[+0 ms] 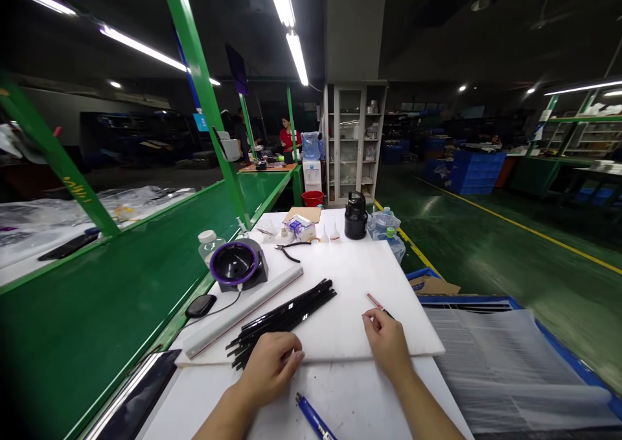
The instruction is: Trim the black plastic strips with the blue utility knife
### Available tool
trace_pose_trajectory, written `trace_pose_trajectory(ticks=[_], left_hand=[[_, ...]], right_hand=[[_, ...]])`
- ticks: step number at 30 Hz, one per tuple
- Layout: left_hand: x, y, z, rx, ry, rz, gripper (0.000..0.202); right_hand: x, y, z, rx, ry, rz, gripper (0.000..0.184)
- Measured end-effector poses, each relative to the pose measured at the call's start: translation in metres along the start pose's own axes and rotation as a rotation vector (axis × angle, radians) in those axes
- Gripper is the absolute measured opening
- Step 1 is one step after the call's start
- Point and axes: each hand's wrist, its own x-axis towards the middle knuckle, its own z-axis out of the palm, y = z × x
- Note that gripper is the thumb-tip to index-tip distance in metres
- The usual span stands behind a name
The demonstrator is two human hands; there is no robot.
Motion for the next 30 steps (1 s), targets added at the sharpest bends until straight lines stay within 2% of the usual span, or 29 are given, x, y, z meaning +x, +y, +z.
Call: trace_pose_trajectory(ticks=[6,13,30], left_hand=[[0.0027,0.0030,0.0075,0.019,-0.020,-0.027,0.026],[0.0033,0.0005,0.0070,0.078,0.007,-0.084,0.024],[0.0053,0.0038,0.0088,0.097,-0.035,-0.054,0.015]], right_hand=[[-0.0040,0.0083,-0.0031,0.012,-0.041,0.005,0.031],[-0.0025,0.0083,-0.0026,-0.001,-0.088,-0.026,0.029],[-0.0005,0.0102,-0.0040,-0.051,-0.117,-0.048,0.030]])
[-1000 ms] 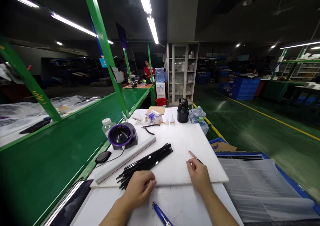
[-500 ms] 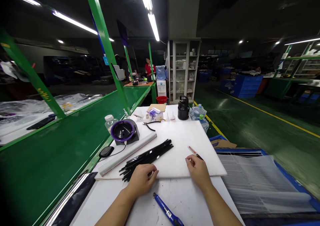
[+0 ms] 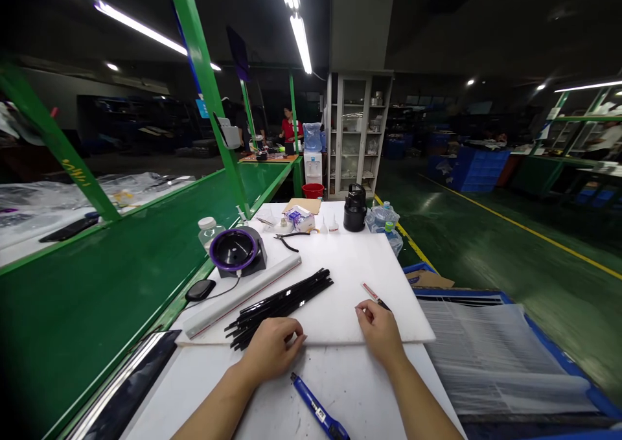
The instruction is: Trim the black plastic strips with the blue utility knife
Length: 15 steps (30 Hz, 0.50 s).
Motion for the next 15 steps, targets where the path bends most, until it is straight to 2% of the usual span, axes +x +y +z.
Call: trace_pose_trajectory(ticks=[6,15], left_hand=[[0.0012,-0.0020,0.0001,0.000,0.013,0.000,0.015],[-0.0015,-0.0021,0.0010,0.024,0.019,-0.029,0.014]], right_hand=[[0.0009,-0.0003,-0.0004,-0.020,-0.003,-0.012,0.034],[-0.0025,-0.0047,-0.0026,0.007,-0.009,0.005,0.030]])
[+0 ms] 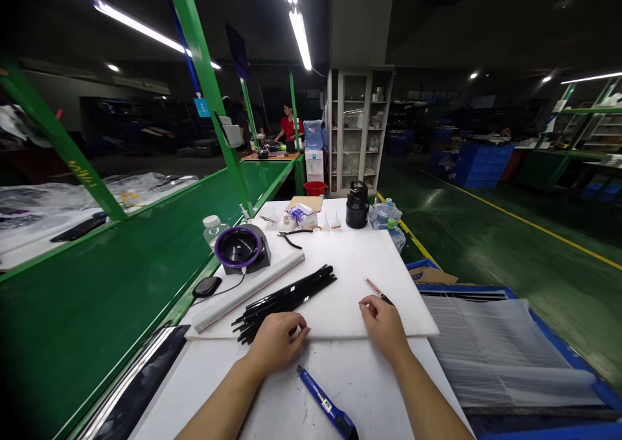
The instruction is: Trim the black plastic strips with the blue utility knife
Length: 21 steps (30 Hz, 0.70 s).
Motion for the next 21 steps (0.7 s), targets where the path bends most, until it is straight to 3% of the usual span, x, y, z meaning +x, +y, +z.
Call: trace_pose_trajectory(ticks=[21], left_hand=[[-0.0009,0.0023,-0.0023,-0.005,0.036,-0.042,0.014]], right_hand=[[0.0009,0.0017,-0.0012,0.028,-0.045,0.030,0.027]])
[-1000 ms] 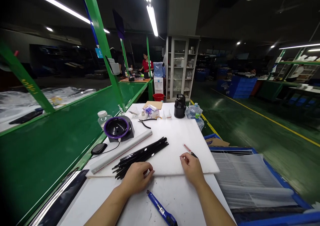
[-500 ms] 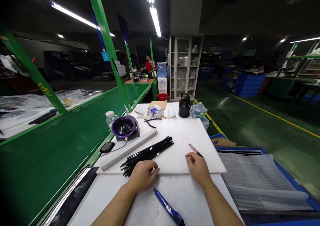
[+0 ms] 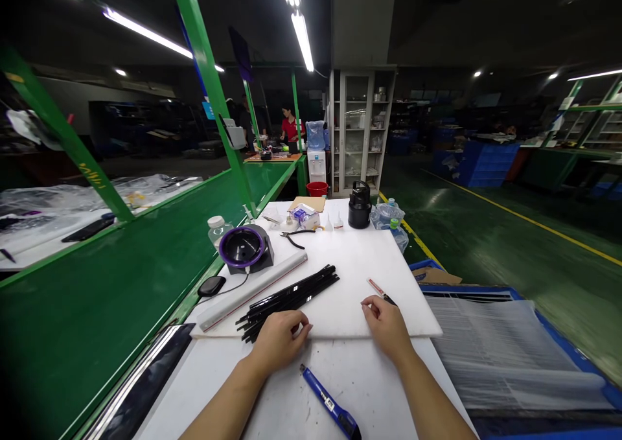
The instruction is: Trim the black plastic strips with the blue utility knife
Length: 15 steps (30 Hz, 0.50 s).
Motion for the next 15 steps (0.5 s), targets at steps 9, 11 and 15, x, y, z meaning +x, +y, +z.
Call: trace_pose_trajectory(ticks=[9,11,15], left_hand=[[0.005,-0.007,-0.003,0.055,0.219,-0.094,0.022],[0.007,-0.021,-0.011,0.090,0.313,-0.179,0.024],[0.008,-0.050,-0.020,0.148,0.394,-0.370,0.028]], right_hand=[[-0.001,-0.005,-0.001,-0.005,-0.006,-0.007,0.029],[0.000,-0.005,-0.001,-0.009,-0.007,-0.005,0.028],[0.001,-0.002,-0.001,-0.018,-0.012,0.001,0.027]])
